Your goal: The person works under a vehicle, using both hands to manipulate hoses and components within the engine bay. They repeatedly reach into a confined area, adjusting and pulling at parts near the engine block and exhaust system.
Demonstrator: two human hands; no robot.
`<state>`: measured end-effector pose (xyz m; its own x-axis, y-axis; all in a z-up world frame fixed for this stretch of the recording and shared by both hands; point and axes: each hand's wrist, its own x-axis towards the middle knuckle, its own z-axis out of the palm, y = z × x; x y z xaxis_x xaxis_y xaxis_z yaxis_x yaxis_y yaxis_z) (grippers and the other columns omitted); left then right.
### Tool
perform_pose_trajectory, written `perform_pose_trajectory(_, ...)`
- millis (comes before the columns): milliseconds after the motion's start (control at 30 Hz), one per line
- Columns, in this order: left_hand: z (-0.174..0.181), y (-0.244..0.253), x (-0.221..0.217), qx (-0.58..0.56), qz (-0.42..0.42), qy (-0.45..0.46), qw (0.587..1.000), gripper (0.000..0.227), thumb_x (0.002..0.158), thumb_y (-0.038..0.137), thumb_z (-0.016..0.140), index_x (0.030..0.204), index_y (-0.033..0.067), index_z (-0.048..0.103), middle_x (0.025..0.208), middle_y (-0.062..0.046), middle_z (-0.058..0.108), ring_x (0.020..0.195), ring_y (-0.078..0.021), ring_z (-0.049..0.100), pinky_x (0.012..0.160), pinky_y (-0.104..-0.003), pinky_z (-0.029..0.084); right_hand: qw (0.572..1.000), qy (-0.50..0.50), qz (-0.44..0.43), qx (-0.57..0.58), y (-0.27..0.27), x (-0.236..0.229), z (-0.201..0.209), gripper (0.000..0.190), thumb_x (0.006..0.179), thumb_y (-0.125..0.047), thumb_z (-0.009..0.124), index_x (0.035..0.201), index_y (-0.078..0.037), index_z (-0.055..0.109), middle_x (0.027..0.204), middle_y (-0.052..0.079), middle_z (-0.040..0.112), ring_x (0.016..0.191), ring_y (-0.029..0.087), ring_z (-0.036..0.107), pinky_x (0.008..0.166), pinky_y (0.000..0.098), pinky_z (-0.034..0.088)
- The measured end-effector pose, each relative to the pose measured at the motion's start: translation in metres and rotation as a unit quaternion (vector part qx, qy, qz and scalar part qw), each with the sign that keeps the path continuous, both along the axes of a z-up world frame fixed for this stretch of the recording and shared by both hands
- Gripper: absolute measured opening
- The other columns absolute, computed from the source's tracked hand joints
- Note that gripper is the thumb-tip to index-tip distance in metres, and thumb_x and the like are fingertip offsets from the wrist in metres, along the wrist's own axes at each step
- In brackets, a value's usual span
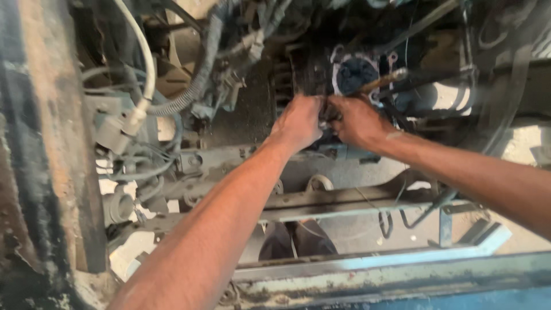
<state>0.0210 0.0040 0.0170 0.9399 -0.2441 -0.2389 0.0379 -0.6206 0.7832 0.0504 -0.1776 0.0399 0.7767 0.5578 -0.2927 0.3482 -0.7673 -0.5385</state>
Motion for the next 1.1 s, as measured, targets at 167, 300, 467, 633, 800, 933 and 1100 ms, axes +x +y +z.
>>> perform_pose_trajectory(167,-0.002,-0.004,-0.013,-0.040,0.027,0.080,0.996,0.020,0.084,0.009,0.067,0.104,0.0064,0.071,0.104,-0.025,0.069,0.099,-0.0442,0.068,0.082,-0.050,0.056,0.998,0.037,0.023,-0.049,-0.004,-0.007,-0.004,0.042,0.076,-0.006,0.074,0.117,-0.003,0.065,0.094,0.025,0.071,0.093,0.044,0.069,0.081,0.0495,0.056)
perform_pose_trajectory(300,-0.014,-0.001,0.001,-0.018,-0.005,0.023,1.000,0.028,0.075,0.007,0.069,0.103,0.0055,0.071,0.102,-0.024,0.072,0.102,-0.0442,0.069,0.085,-0.048,0.058,1.000,0.005,0.016,0.022,-0.006,-0.001,-0.010,0.033,0.078,-0.003,0.071,0.111,-0.002,0.066,0.096,0.024,0.073,0.095,0.043,0.070,0.080,0.0494,0.056)
perform_pose_trajectory(467,-0.020,-0.007,-0.013,-0.017,-0.018,-0.038,0.999,0.037,0.068,0.007,0.074,0.104,0.0013,0.066,0.097,-0.028,0.069,0.095,-0.0476,0.066,0.082,-0.052,0.056,0.999,0.035,-0.008,-0.029,-0.004,-0.010,0.000,0.046,0.075,-0.005,0.074,0.120,-0.002,0.064,0.092,0.026,0.071,0.089,0.045,0.069,0.077,0.0501,0.056)
perform_pose_trajectory(633,0.009,0.001,0.002,0.020,-0.020,0.068,0.997,0.030,0.074,0.005,0.070,0.104,0.0053,0.067,0.098,-0.025,0.070,0.099,-0.0445,0.068,0.080,-0.052,0.057,0.991,0.110,-0.076,-0.031,0.005,-0.011,0.021,0.045,0.084,0.001,0.062,0.128,-0.006,0.060,0.092,0.023,0.071,0.085,0.042,0.070,0.070,0.0494,0.057)
perform_pose_trajectory(800,0.020,0.001,-0.009,-0.001,-0.028,0.049,0.998,0.036,0.070,0.005,0.074,0.105,0.0042,0.066,0.097,-0.025,0.071,0.099,-0.0445,0.068,0.082,-0.050,0.058,0.998,0.059,-0.015,-0.017,0.002,-0.013,0.015,0.043,0.083,-0.002,0.067,0.126,-0.004,0.061,0.092,0.024,0.071,0.087,0.044,0.070,0.072,0.0496,0.057)
perform_pose_trajectory(933,0.006,-0.002,0.003,0.023,-0.031,0.079,0.996,0.037,0.070,0.007,0.075,0.106,0.0058,0.066,0.099,-0.025,0.070,0.097,-0.0446,0.068,0.083,-0.049,0.058,0.999,-0.012,0.009,0.045,-0.002,-0.009,0.005,0.046,0.076,0.001,0.071,0.121,-0.001,0.061,0.092,0.025,0.071,0.086,0.047,0.068,0.070,0.0518,0.055)
perform_pose_trajectory(1100,-0.006,-0.007,-0.016,0.018,-0.040,0.037,0.998,0.038,0.069,0.008,0.077,0.105,0.0036,0.065,0.098,-0.026,0.068,0.095,-0.0444,0.069,0.083,-0.049,0.059,0.998,0.047,-0.020,-0.025,-0.003,-0.020,-0.005,0.037,0.082,-0.004,0.072,0.118,-0.006,0.064,0.090,0.025,0.071,0.089,0.045,0.068,0.075,0.0505,0.055)
